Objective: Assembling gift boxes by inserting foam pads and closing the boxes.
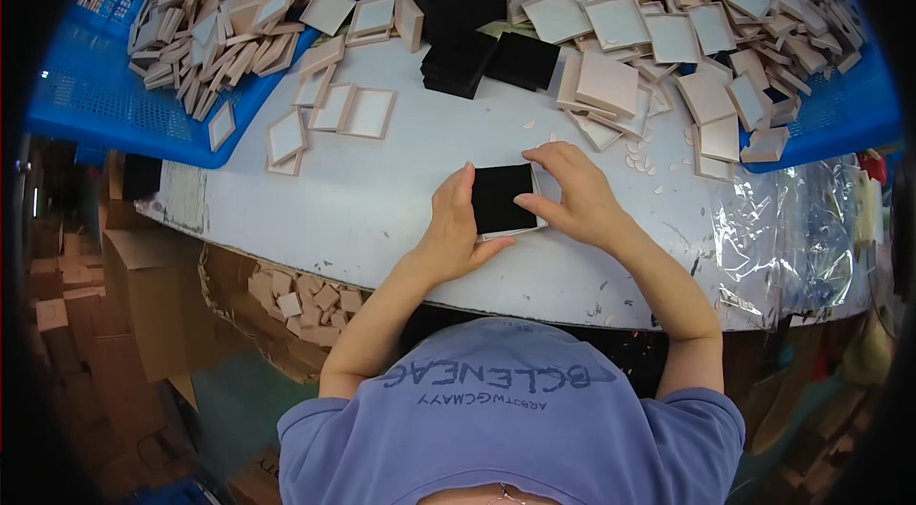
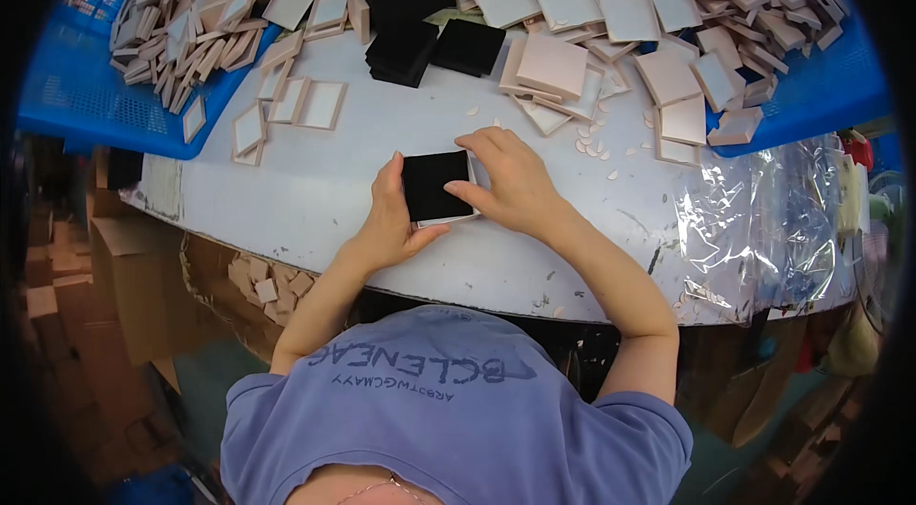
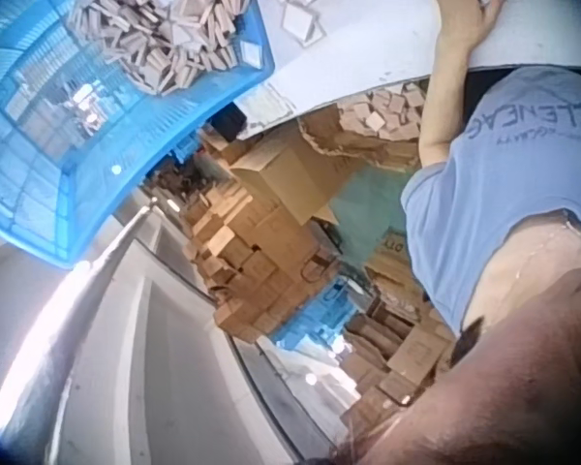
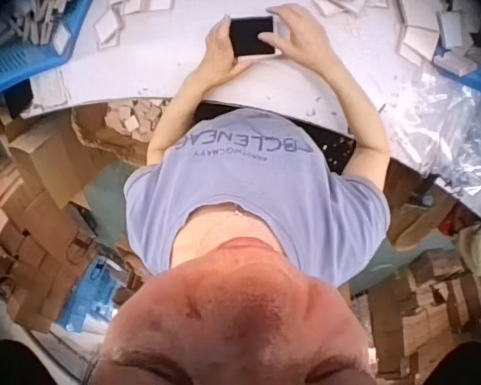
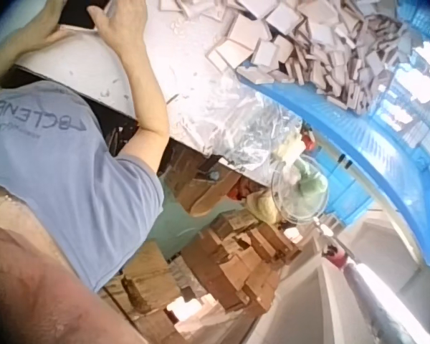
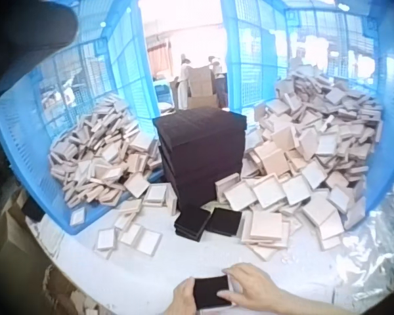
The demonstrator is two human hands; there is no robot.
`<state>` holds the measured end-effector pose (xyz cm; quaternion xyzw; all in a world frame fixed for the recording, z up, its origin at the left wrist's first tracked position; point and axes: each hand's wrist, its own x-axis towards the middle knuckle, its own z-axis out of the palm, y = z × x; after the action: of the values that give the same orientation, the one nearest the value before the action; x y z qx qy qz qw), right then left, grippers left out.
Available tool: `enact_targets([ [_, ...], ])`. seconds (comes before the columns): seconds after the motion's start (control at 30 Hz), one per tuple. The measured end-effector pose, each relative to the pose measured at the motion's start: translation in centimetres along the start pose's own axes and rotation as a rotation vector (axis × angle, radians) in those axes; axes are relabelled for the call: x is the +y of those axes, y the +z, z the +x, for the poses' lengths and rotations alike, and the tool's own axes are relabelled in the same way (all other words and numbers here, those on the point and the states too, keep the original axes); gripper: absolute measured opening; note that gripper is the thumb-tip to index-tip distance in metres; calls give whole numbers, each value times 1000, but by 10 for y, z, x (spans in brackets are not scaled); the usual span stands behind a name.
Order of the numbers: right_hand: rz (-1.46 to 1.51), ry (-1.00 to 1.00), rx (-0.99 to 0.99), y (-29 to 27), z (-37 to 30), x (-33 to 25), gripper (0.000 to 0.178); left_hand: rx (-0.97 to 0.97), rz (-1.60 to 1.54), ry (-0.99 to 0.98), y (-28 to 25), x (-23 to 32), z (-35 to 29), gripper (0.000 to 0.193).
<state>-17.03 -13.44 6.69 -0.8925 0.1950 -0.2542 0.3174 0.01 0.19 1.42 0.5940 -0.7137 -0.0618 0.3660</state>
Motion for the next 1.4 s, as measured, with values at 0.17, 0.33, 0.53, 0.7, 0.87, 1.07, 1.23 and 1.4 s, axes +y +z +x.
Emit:
enact_targets([
  [0.17, 24, 6, -31, 14, 13, 5, 22, -8, -79, -11, 0, -5, 0, 117],
  [0.33, 78, 34, -59, -2, 32, 1, 12, -8, -214, -7, 0, -10, 4, 127],
  [0.53, -64, -44, -299, -5, 38, 3, 10, 14, -236, -17, -1, -10, 7, 128],
  [0.7, -190, -205, -206, -5, 36, 11, 20, -49, -65, -52, -14, -4, 11, 110],
  [0.87, -419, -10, 246, -55, 48, 73, 59, -279, 114, -54, -25, 11, 12, 86],
  [1.07, -629, 460, -327, -87, 54, 64, 98, -318, 187, -75, -25, 20, 17, 67],
  [1.23, -713, 383, -606, -100, 68, 35, 111, -324, 167, -63, -19, 19, 11, 53],
  [1.4, -905, 159, -655, -79, 77, 58, 94, -309, 132, -48, -24, 23, 16, 52],
])
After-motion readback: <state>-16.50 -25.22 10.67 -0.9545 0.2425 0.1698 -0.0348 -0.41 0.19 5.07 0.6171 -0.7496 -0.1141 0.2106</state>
